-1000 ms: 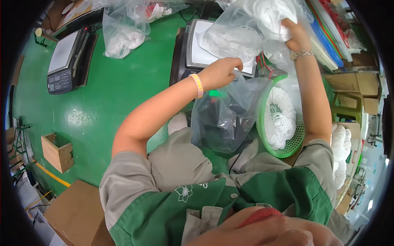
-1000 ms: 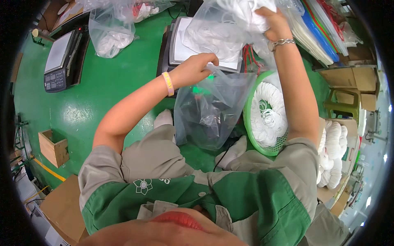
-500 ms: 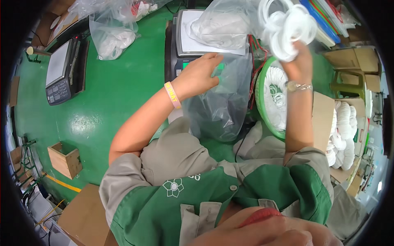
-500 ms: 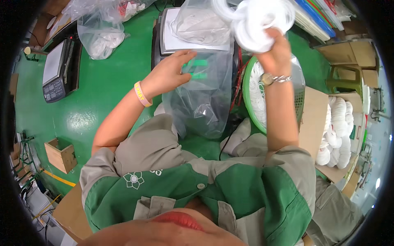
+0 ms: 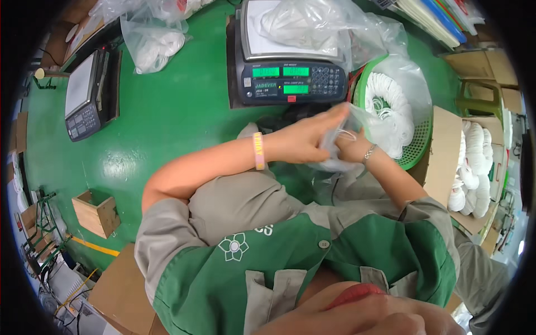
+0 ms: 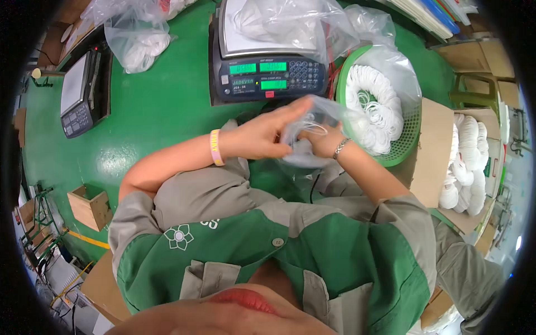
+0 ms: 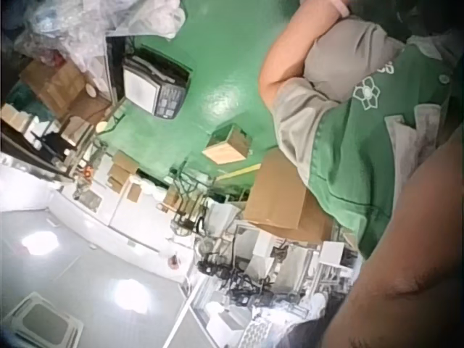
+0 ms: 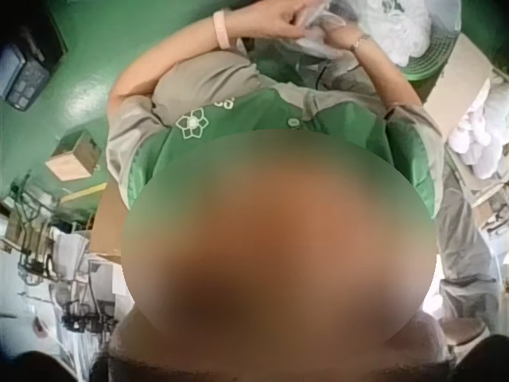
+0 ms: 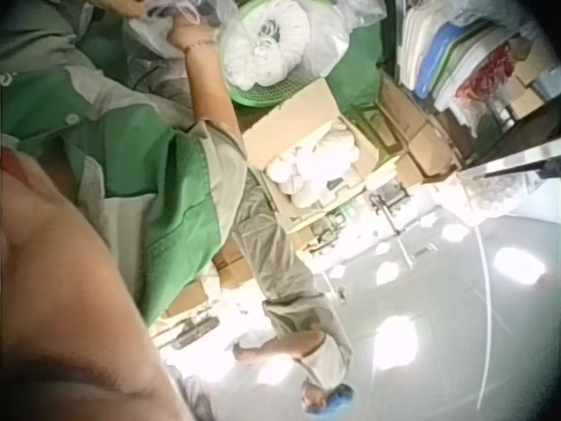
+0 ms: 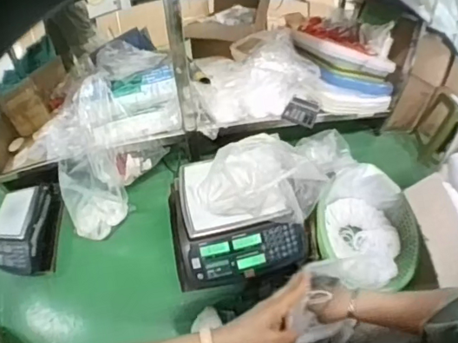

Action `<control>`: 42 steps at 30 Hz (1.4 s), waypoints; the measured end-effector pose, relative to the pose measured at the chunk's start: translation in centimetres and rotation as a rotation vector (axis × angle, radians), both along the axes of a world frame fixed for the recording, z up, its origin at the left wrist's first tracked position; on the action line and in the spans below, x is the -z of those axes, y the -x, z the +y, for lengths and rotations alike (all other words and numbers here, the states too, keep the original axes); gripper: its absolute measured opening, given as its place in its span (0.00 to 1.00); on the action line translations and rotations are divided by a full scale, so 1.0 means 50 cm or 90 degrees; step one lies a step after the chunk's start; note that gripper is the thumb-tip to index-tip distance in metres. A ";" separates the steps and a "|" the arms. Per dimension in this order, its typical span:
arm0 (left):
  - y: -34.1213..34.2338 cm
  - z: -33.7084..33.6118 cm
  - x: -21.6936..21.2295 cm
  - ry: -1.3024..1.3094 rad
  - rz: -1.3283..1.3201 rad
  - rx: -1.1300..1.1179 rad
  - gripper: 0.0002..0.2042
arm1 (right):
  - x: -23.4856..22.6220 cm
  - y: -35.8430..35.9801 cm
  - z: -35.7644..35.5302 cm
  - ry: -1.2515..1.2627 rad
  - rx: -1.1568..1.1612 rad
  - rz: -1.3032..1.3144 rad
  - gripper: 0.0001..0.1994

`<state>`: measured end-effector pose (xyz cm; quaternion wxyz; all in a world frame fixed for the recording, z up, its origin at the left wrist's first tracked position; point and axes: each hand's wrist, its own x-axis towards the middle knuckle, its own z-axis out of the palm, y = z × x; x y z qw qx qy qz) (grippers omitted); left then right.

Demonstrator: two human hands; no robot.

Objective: Weighing plastic rings on a digital scale and placing them into plastic bags for packaging.

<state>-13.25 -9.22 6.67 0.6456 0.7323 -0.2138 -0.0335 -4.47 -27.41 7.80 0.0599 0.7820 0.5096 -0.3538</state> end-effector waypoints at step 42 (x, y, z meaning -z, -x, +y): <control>0.012 0.076 -0.035 0.004 0.306 -0.014 0.41 | 0.260 -0.691 0.420 -0.425 0.091 -0.097 0.16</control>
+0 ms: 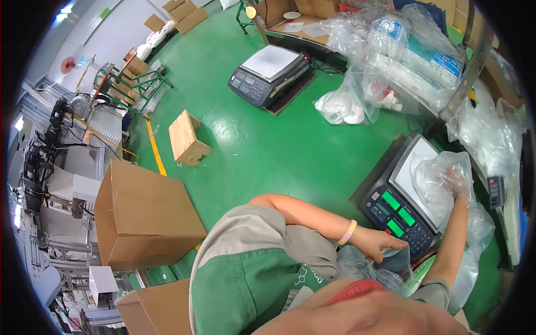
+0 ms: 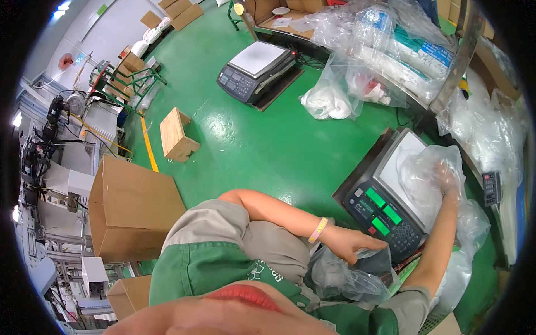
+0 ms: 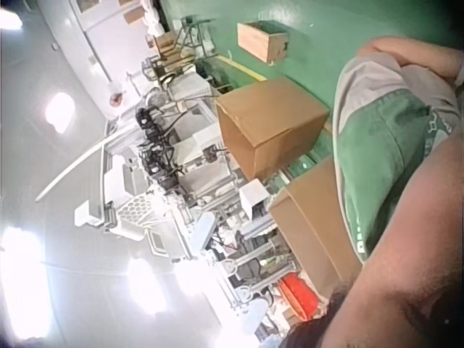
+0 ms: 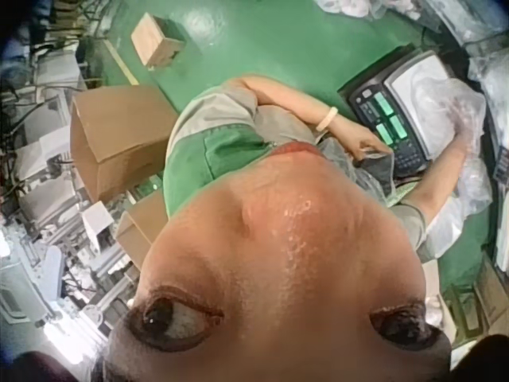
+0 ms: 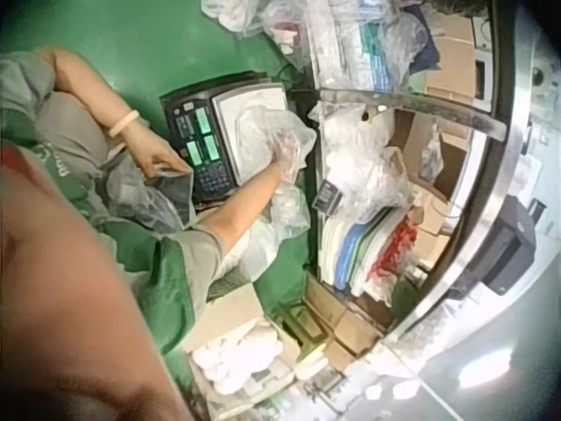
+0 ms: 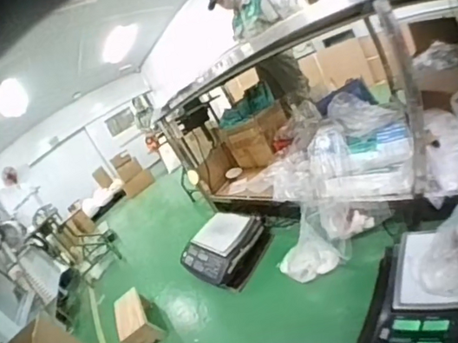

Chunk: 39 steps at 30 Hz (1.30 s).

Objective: Weighing plastic rings on a digital scale and placing them into plastic bags for packaging.

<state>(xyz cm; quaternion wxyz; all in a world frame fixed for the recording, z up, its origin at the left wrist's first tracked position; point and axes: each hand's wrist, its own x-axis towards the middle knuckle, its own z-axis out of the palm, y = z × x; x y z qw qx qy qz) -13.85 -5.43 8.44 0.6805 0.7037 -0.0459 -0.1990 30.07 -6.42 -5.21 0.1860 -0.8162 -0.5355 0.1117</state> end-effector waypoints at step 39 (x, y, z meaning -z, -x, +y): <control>0.004 0.003 0.025 -0.012 0.000 -0.020 0.41 | -0.219 0.080 -0.041 -0.372 0.290 0.529 0.18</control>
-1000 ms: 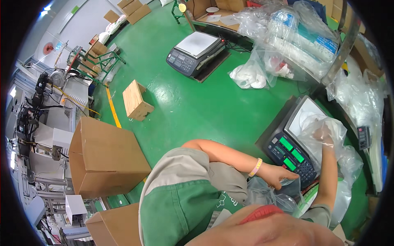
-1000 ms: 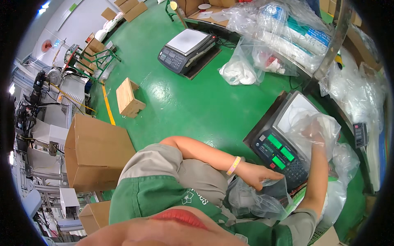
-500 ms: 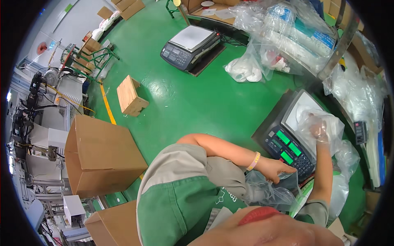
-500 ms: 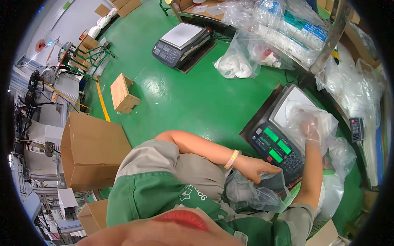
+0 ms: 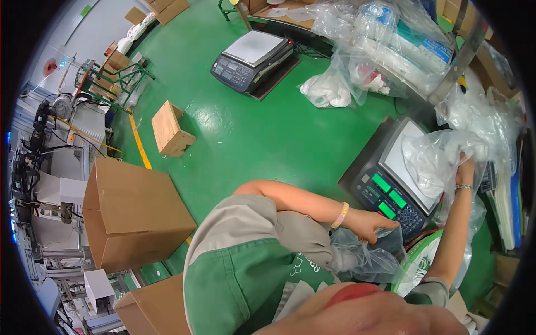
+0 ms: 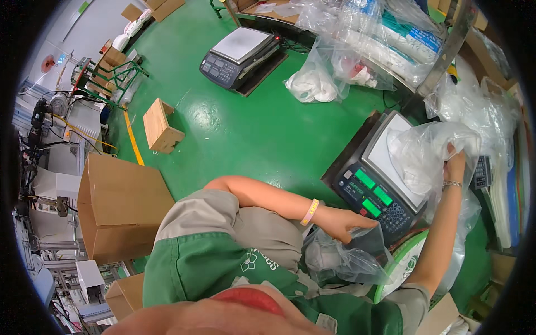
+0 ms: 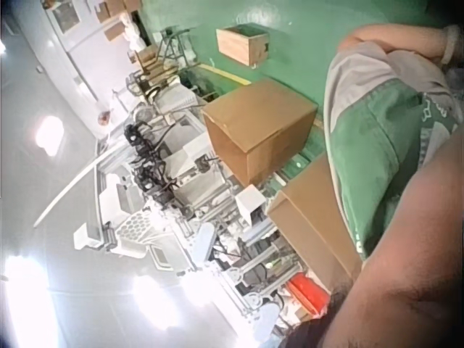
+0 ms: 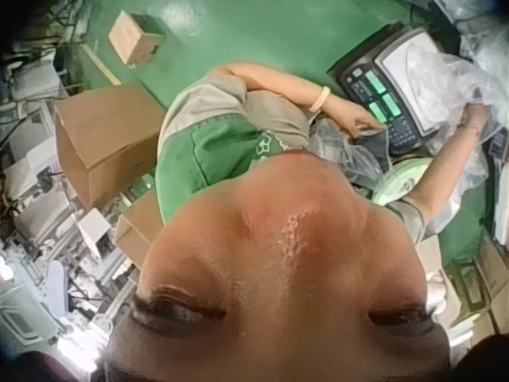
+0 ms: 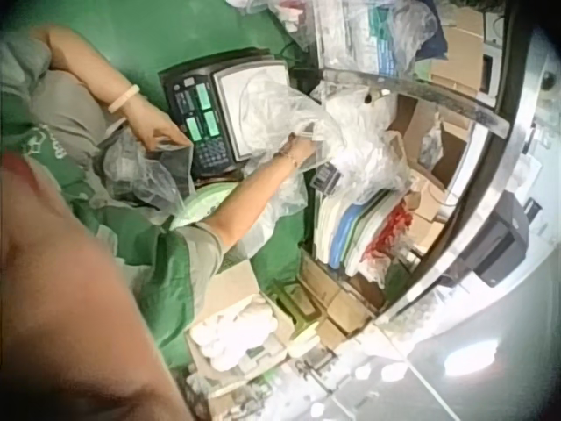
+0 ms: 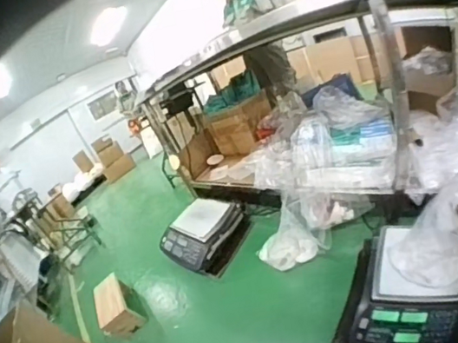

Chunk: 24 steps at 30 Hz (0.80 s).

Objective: Weighing plastic rings on a digital scale and placing them into plastic bags for packaging.

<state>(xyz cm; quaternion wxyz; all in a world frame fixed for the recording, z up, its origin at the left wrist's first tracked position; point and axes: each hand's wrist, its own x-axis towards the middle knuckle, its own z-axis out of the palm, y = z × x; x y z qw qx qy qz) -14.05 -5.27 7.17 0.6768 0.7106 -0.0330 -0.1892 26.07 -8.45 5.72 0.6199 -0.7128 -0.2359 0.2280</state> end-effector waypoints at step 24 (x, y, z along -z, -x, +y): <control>0.023 -0.013 -0.109 -0.105 0.041 0.146 0.41 | 0.133 0.562 -0.355 0.611 -0.538 -0.213 0.17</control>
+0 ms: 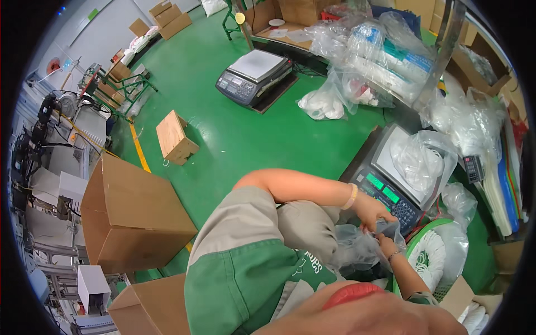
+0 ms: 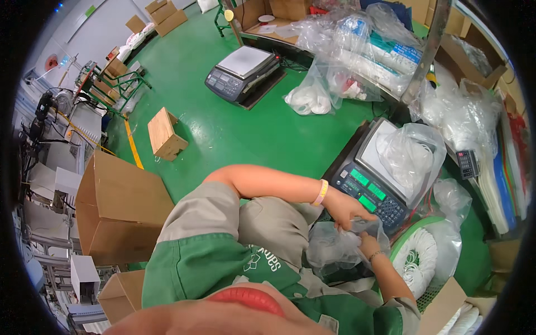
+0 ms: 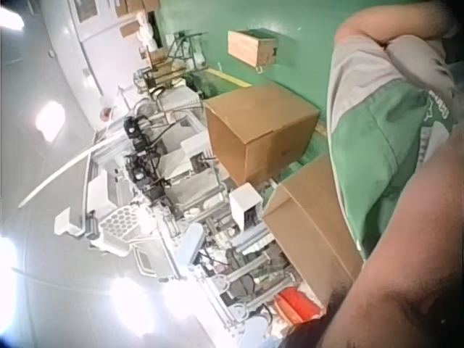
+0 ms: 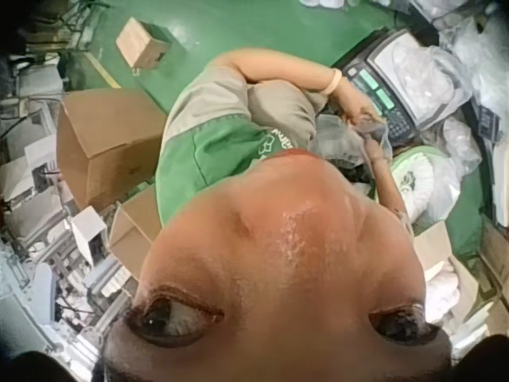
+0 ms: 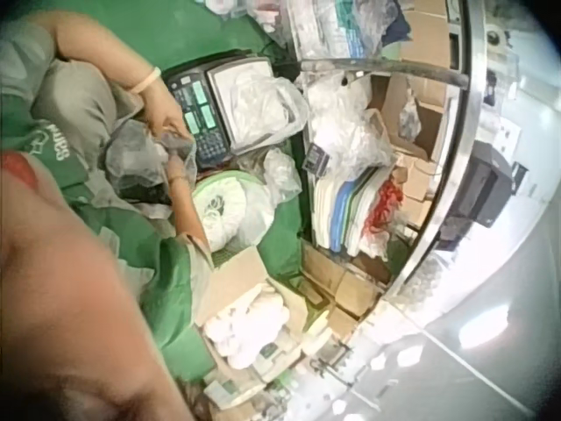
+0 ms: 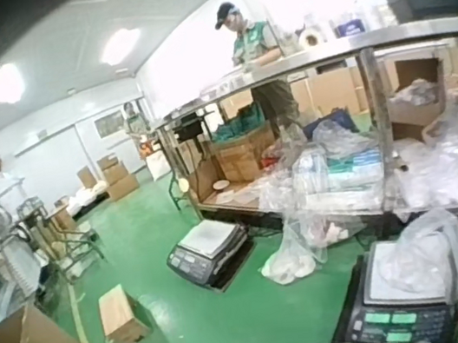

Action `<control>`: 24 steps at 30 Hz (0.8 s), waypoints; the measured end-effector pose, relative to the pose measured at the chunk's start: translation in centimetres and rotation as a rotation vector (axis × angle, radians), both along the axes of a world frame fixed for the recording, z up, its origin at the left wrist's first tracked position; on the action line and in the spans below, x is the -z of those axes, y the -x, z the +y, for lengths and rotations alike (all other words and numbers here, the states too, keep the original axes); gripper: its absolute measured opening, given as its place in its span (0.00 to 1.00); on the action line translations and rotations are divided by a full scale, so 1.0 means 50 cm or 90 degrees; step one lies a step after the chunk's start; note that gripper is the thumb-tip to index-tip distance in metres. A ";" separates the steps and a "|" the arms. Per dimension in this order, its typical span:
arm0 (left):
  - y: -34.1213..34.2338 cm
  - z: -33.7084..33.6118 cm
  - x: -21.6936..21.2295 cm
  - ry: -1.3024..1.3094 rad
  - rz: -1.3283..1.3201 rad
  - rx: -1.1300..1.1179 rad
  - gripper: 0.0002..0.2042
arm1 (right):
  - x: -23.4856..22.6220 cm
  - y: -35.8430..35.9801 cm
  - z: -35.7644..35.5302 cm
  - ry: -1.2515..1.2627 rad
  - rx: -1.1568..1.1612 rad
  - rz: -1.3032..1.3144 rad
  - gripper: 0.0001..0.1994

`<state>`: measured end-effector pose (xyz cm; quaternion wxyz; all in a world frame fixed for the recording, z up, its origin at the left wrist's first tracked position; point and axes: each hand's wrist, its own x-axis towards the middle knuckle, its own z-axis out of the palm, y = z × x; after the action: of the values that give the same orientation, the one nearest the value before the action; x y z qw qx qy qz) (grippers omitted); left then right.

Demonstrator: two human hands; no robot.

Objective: Weighing plastic rings on a digital scale and placing them into plastic bags for packaging.

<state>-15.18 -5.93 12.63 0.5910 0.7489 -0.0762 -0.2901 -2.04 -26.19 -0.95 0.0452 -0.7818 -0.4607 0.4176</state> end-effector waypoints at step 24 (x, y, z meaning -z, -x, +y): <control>-0.063 -0.064 -0.023 -0.562 -0.240 0.259 0.25 | -0.359 -0.097 -0.175 -0.398 0.195 0.212 0.16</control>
<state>-12.01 -9.12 13.81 0.1265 0.9361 -0.1955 -0.2635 2.81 -34.92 16.99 0.4174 -0.7114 -0.4302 0.3669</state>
